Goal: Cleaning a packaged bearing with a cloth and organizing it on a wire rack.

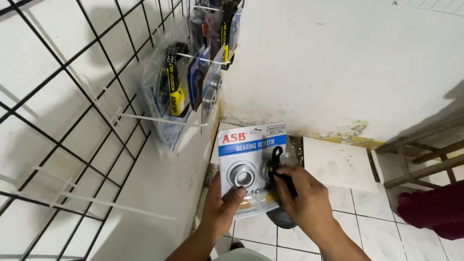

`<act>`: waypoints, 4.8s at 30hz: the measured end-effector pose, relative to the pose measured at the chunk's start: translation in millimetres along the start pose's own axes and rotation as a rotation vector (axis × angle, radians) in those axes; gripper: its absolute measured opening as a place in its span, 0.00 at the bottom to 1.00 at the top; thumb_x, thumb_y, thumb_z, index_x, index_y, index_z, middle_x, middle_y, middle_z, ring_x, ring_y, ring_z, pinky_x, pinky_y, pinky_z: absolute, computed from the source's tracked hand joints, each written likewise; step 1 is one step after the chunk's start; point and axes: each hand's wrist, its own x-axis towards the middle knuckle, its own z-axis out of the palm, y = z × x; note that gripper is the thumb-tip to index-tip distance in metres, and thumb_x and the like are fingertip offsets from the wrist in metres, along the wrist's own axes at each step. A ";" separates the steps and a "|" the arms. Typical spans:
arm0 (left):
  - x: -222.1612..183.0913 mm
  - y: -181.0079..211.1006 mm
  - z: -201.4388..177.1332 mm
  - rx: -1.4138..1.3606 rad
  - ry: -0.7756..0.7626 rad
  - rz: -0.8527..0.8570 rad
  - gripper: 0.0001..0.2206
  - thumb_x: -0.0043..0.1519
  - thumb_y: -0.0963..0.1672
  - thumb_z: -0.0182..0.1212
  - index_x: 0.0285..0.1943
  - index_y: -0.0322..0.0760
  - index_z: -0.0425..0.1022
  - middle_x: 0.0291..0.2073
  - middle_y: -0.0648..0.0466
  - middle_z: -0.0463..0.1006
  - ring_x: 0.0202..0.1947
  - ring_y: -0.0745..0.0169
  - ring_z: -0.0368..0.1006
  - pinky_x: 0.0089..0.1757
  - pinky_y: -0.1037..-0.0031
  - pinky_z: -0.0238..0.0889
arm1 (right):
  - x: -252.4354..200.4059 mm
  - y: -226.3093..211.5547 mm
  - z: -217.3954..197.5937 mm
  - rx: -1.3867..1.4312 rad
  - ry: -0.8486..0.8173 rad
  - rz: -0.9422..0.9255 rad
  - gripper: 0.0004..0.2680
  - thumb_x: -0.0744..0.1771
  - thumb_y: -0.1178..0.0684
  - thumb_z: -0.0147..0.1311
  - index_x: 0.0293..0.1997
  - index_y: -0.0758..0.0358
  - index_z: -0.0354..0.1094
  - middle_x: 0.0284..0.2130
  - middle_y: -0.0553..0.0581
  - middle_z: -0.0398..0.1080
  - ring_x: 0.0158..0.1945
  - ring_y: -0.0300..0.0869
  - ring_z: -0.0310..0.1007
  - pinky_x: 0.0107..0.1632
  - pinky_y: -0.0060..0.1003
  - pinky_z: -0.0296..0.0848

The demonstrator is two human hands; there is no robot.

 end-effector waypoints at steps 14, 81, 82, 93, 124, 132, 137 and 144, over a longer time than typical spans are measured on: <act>-2.9 20.4 70.1 0.127 0.255 -0.120 0.24 0.59 0.38 0.59 0.67 0.31 0.66 0.51 0.42 0.81 0.49 0.55 0.79 0.51 0.66 0.71 | 13.8 26.9 -59.0 0.167 0.060 -0.028 0.10 0.58 0.59 0.66 0.41 0.60 0.75 0.36 0.52 0.80 0.32 0.39 0.80 0.35 0.30 0.78; -23.9 36.4 65.3 0.039 -0.007 0.060 0.20 0.66 0.39 0.56 0.67 0.30 0.59 0.52 0.46 0.72 0.49 0.59 0.70 0.51 0.66 0.66 | -20.8 20.4 -54.5 0.416 0.001 0.055 0.19 0.58 0.59 0.67 0.51 0.74 0.68 0.59 0.73 0.68 0.63 0.59 0.71 0.63 0.51 0.74; -25.6 39.8 67.6 0.040 -0.008 0.059 0.20 0.66 0.39 0.56 0.67 0.30 0.59 0.52 0.46 0.72 0.49 0.59 0.70 0.51 0.66 0.66 | -19.7 16.6 -53.8 0.416 0.002 0.056 0.19 0.58 0.59 0.67 0.51 0.74 0.68 0.59 0.73 0.68 0.63 0.59 0.71 0.63 0.51 0.74; -29.0 49.4 61.4 0.081 0.050 0.035 0.18 0.63 0.42 0.61 0.61 0.31 0.66 0.45 0.48 0.77 0.39 0.64 0.74 0.42 0.72 0.72 | -17.3 -0.9 -61.4 0.290 0.043 0.038 0.23 0.55 0.59 0.73 0.54 0.71 0.70 0.58 0.67 0.71 0.56 0.50 0.73 0.53 0.38 0.78; -22.6 62.2 56.9 0.080 0.112 -0.018 0.21 0.64 0.43 0.59 0.66 0.31 0.64 0.52 0.48 0.74 0.51 0.61 0.68 0.53 0.68 0.62 | -18.6 15.0 -57.1 0.341 -0.028 -0.176 0.08 0.60 0.61 0.65 0.40 0.59 0.81 0.46 0.52 0.72 0.59 0.49 0.72 0.63 0.41 0.75; -14.9 -2.4 44.0 -0.511 0.522 -0.436 0.16 0.64 0.43 0.62 0.59 0.34 0.73 0.45 0.35 0.82 0.41 0.38 0.82 0.40 0.53 0.77 | -14.0 92.5 -28.0 0.638 0.348 0.039 0.07 0.66 0.70 0.61 0.47 0.74 0.74 0.42 0.63 0.65 0.49 0.49 0.71 0.55 0.43 0.73; -7.8 -16.3 36.8 -0.534 0.587 -0.451 0.14 0.65 0.44 0.61 0.58 0.37 0.71 0.45 0.38 0.83 0.40 0.42 0.82 0.41 0.53 0.77 | -18.6 110.0 -14.7 0.779 0.399 0.167 0.08 0.66 0.72 0.58 0.45 0.74 0.64 0.45 0.61 0.65 0.52 0.49 0.73 0.57 0.44 0.75; -8.1 -19.6 43.0 -0.399 0.498 -0.361 0.17 0.66 0.45 0.59 0.63 0.37 0.68 0.50 0.38 0.81 0.47 0.43 0.81 0.47 0.52 0.75 | 3.0 112.2 -15.8 0.668 0.361 0.097 0.06 0.65 0.73 0.62 0.44 0.79 0.70 0.41 0.66 0.66 0.49 0.50 0.73 0.52 0.42 0.76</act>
